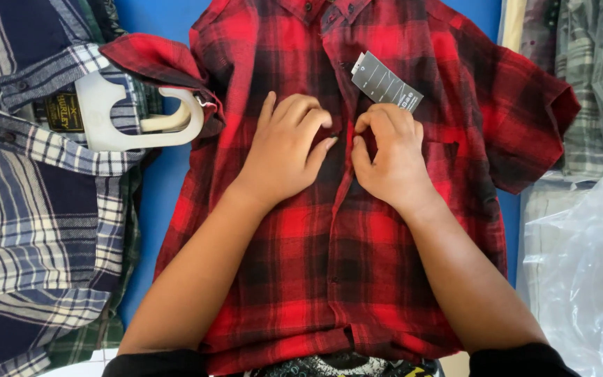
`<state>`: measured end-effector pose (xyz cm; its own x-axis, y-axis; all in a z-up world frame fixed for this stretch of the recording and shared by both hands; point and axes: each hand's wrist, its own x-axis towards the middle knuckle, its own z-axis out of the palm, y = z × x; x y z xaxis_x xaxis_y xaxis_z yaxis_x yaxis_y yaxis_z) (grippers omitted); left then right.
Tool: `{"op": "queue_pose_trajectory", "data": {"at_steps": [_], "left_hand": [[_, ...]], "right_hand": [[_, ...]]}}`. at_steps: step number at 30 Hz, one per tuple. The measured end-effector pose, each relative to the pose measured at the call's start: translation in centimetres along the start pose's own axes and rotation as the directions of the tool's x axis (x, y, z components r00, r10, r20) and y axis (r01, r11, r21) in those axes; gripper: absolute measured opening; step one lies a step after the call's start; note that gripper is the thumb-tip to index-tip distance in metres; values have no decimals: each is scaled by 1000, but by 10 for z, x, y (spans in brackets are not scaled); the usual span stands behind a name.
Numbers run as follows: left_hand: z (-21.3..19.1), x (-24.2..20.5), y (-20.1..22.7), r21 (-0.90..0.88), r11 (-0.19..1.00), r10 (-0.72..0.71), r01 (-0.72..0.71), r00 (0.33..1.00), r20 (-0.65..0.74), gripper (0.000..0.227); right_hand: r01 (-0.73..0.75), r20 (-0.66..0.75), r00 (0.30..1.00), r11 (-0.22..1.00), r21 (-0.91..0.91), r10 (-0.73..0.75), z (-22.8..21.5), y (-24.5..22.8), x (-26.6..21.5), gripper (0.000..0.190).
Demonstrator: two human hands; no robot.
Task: Taking a shirt out of a plastic bag, buttoning it, and putting it on a hanger.
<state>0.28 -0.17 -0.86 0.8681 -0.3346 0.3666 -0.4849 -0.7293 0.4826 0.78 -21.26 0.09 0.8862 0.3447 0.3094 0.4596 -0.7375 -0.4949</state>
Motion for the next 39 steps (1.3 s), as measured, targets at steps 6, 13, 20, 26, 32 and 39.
{"op": "queue_pose_trajectory", "data": {"at_steps": [6, 13, 20, 26, 32, 39], "left_hand": [[-12, 3, 19, 161, 985, -75, 64, 995, 62, 42], [-7, 31, -6, 195, 980, 10, -26, 996, 83, 45], [-7, 50, -12, 323, 941, 161, -101, 974, -162, 34], [-15, 25, 23, 28, 998, 62, -60, 993, -97, 38], [10, -27, 20, -227, 971, -83, 80, 997, -6, 36], [-1, -34, 33, -104, 994, -35, 27, 997, -70, 22]], "right_hand": [[-8, 26, 1000, 988, -155, 13, 5, -2, 8, 31], [82, -16, 996, 978, -190, -87, 5, 8, 32, 31], [274, -109, 948, 940, -202, -299, 1, 20, 56, 10], [184, 18, 983, 965, -187, -184, -45, -33, 31, 12], [28, 124, 992, 999, -40, -23, -32, -40, -22, 26], [58, 8, 998, 988, -143, -58, -8, -27, -29, 28]]}}
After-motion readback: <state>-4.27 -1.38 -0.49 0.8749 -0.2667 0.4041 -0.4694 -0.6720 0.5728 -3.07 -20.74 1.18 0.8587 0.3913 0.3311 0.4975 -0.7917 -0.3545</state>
